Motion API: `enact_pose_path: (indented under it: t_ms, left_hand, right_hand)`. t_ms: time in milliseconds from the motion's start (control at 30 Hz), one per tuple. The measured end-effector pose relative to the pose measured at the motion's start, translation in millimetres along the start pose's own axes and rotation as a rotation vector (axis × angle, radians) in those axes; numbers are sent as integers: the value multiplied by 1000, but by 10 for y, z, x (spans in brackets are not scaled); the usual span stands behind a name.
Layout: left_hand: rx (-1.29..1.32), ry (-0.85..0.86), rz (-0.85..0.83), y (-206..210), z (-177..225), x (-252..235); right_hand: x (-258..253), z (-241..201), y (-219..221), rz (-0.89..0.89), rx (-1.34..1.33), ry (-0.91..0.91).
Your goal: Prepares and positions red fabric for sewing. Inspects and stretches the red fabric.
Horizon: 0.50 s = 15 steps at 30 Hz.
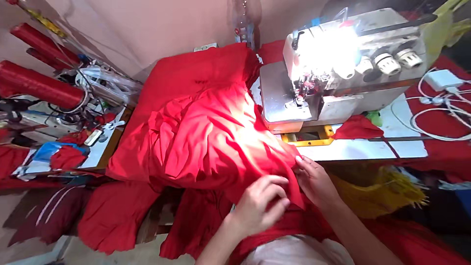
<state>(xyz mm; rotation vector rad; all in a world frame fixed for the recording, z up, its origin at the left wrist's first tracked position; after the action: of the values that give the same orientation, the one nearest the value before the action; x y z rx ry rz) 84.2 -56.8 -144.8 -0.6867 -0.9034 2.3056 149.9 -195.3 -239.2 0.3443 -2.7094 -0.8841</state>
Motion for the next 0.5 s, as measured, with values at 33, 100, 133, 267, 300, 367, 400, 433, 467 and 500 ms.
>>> enact_pose_path:
  t_ms: [33, 100, 133, 267, 300, 367, 400, 433, 467, 500]
  left_hand:
    - [-151, -57, 56, -109, -83, 10]
    - [-391, -161, 115, -348, -276, -44]
    - [-476, -207, 111, -460, -401, -110]
    - [-533, -277, -149, -689, -857, -506]
    - [-533, -219, -203, -666, -915, -590]
    - [-564, -43, -278, -530, -929, -685]
    - [-575, 53, -292, -451, -888, -701]
    - [-563, 121, -299, -381, -832, -702]
    - [-546, 184, -293, -324, -766, -693]
    - [-521, 232, -282, -279, -695, -669]
  right_hand:
    - [-1, 12, -14, 1, -16, -4]
    - [6, 17, -20, 3, -9, -4]
    - [12, 12, -17, -1, 4, -7]
    - [36, -59, 1, -35, 171, -94]
    - [42, -75, -10, -40, 240, -122]
    - [57, -100, -29, -51, 340, -158]
    - [60, -112, -33, -56, 363, -170]
    - [61, -125, -37, -62, 366, -179]
    - [60, -133, -43, -68, 360, -180]
    - [57, -138, -50, -70, 346, -173]
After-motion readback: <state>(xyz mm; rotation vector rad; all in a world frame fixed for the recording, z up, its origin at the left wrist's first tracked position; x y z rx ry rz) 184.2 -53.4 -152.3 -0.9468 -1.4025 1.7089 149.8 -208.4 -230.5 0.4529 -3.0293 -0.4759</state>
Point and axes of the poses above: each hand's wrist, its own x-axis away from the middle knuckle, its own y-axis out of the palm, z = x × y, the point moved 7 cm from there along -x, towards the middle knuckle, and after that the axes turned 15 degrees about -z, right-handed, at the moved point
